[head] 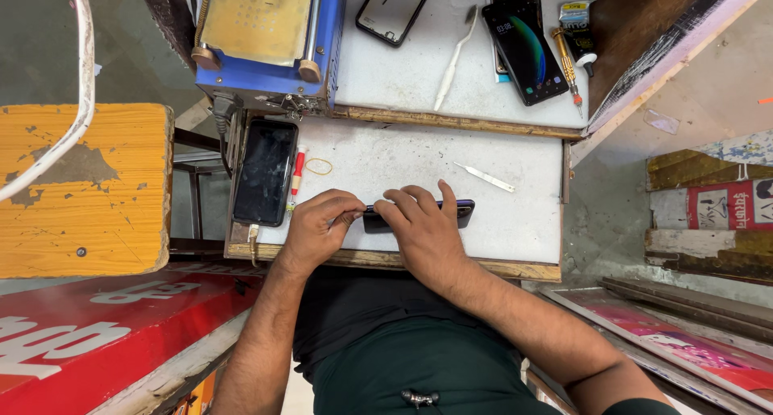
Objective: The person disassembles a smartphone, removes the battery, and replaces it with a new one. They then reassemble the device, test the screen and keypad, and place the phone on the workbench.
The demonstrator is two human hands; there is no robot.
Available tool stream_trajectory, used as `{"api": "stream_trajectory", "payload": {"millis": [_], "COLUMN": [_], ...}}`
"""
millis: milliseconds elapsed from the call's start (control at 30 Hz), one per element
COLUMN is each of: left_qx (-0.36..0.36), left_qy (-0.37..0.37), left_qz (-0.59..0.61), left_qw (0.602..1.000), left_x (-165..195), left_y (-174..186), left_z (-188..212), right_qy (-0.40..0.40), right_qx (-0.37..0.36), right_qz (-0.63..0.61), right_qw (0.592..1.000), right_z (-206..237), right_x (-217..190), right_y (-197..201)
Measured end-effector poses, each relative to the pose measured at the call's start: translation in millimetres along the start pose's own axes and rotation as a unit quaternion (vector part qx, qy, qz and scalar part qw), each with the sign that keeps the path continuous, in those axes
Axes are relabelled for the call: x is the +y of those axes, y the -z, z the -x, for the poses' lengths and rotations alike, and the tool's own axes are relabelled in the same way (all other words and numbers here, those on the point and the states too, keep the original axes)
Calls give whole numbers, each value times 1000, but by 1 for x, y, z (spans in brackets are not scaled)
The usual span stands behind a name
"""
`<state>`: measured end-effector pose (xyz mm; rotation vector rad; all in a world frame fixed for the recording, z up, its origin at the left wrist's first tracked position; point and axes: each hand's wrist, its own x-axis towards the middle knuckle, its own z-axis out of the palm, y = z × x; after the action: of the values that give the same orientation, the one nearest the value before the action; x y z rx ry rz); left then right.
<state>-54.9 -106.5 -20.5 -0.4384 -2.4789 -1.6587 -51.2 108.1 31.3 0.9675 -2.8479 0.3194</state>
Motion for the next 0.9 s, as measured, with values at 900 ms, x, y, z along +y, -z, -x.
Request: {"api": "stream_trajectory", "payload": {"millis": [900], "left_qx": [193], "left_qy": [133], "left_qz": [112], "left_qw": [966], "left_x": [-10], "left_y": [35], "left_z": [-45], "right_qy": [-89], "right_qx": [-145], "right_qz": [-63], "right_qw": [983], "right_z": [-37], "right_x": [-6], "right_y": [12]}}
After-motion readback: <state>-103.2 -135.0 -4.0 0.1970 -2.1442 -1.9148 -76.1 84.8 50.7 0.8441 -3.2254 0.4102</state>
